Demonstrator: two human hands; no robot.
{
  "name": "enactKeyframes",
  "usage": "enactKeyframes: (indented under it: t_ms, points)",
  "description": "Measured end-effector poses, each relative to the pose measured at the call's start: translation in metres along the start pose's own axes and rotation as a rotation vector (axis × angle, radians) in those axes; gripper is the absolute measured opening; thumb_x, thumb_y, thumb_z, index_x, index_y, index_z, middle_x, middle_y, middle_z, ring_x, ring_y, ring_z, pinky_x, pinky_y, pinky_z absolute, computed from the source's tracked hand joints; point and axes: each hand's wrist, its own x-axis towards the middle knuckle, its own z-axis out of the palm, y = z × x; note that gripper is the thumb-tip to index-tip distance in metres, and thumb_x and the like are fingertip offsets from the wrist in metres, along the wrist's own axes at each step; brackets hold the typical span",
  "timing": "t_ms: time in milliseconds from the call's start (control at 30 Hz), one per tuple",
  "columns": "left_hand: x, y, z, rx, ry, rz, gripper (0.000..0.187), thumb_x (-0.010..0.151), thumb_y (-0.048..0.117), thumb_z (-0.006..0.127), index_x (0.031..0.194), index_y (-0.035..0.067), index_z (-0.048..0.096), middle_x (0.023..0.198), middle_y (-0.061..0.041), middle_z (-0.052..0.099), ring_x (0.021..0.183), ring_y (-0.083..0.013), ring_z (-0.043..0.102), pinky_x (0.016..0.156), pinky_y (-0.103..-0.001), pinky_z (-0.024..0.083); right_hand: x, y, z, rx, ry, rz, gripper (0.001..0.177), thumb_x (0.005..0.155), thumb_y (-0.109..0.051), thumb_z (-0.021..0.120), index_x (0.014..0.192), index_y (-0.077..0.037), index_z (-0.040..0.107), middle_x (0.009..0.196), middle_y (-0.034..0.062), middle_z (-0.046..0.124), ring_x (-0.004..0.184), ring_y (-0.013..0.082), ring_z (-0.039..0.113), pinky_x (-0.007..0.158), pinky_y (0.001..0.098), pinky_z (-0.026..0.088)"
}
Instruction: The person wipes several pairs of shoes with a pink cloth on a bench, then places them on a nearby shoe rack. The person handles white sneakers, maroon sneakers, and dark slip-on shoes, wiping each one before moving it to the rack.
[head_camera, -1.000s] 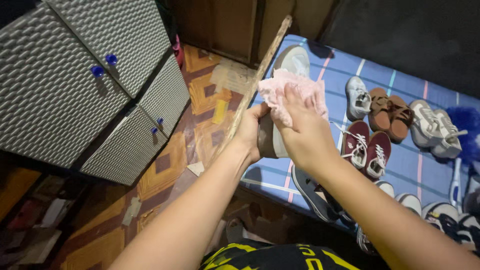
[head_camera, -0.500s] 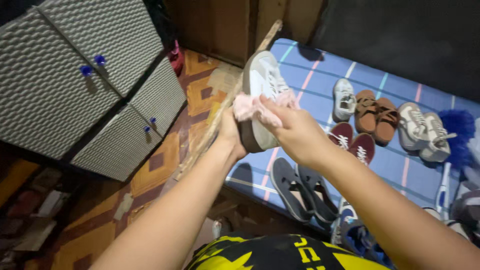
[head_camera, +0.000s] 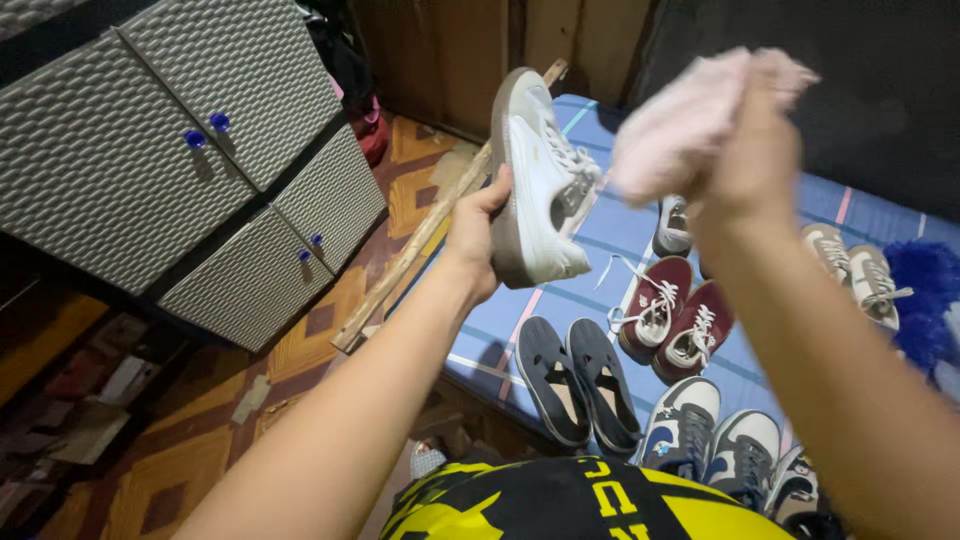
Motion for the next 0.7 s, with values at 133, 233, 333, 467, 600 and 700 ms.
enactKeyframes:
  t_ms: [133,233,333,467,600,700]
  points:
    - [0.004,-0.026,0.016,0.189,0.010,0.158,0.052,0.102,0.043,0.046,0.127,0.001,0.065,0.114,-0.015,0.073,0.100,-0.0271,0.071,0.088,-0.039,0.056,-0.045,0.054,0.025,-0.932,-0.225,-0.597,0.046,0.099,-0.036,0.058,0.131,-0.003,0.063,0.122,0.0284,0.062,0.111,0.0410,0.061,0.097,0.0444,0.050]
    - [-0.004,-0.038,0.017,0.327,0.067,0.237,0.047,0.103,0.037,0.044,0.123,0.001,0.067,0.108,-0.013,0.074,0.093,-0.0227,0.071,0.081,-0.037,0.056,-0.052,0.087,0.029,-1.310,-0.393,-0.780,0.053,0.097,-0.030,0.062,0.141,-0.001,0.059,0.137,0.0402,0.053,0.125,0.0539,0.048,0.106,0.0495,0.039]
    - [-0.016,-0.045,0.017,0.248,0.071,0.158,0.048,0.105,0.039,0.044,0.118,-0.001,0.068,0.105,-0.014,0.073,0.090,-0.0218,0.071,0.083,-0.034,0.055,-0.028,0.090,0.029,-1.087,-0.449,-0.308,0.055,0.097,-0.024,0.055,0.148,-0.004,0.052,0.149,0.0356,0.050,0.140,0.0519,0.041,0.114,0.0494,0.035]
    - [-0.027,-0.047,0.014,0.166,0.032,0.113,0.050,0.107,0.041,0.044,0.116,-0.002,0.067,0.105,-0.015,0.072,0.087,-0.0240,0.071,0.085,-0.036,0.056,-0.016,0.074,0.060,-1.026,-0.355,-0.280,0.051,0.100,-0.025,0.051,0.150,-0.011,0.052,0.152,0.0288,0.048,0.146,0.0443,0.039,0.119,0.0428,0.036]
    - [-0.030,-0.034,-0.005,0.090,0.016,0.238,0.043,0.104,0.030,0.045,0.127,0.002,0.067,0.121,-0.011,0.073,0.105,-0.0167,0.072,0.099,-0.031,0.053,-0.069,0.063,0.083,-1.242,-0.355,0.161,0.051,0.103,-0.032,0.044,0.153,-0.022,0.050,0.148,0.0192,0.057,0.140,0.0356,0.051,0.118,0.0421,0.040]
    - [-0.042,-0.017,-0.033,0.249,0.081,0.273,0.040,0.102,0.030,0.046,0.121,0.001,0.066,0.112,-0.014,0.073,0.097,-0.0237,0.073,0.088,-0.042,0.057,-0.111,0.074,0.079,-1.217,-0.543,-0.363,0.060,0.090,-0.016,0.052,0.149,-0.009,0.048,0.154,0.0208,0.047,0.144,0.0357,0.041,0.116,0.0426,0.031]
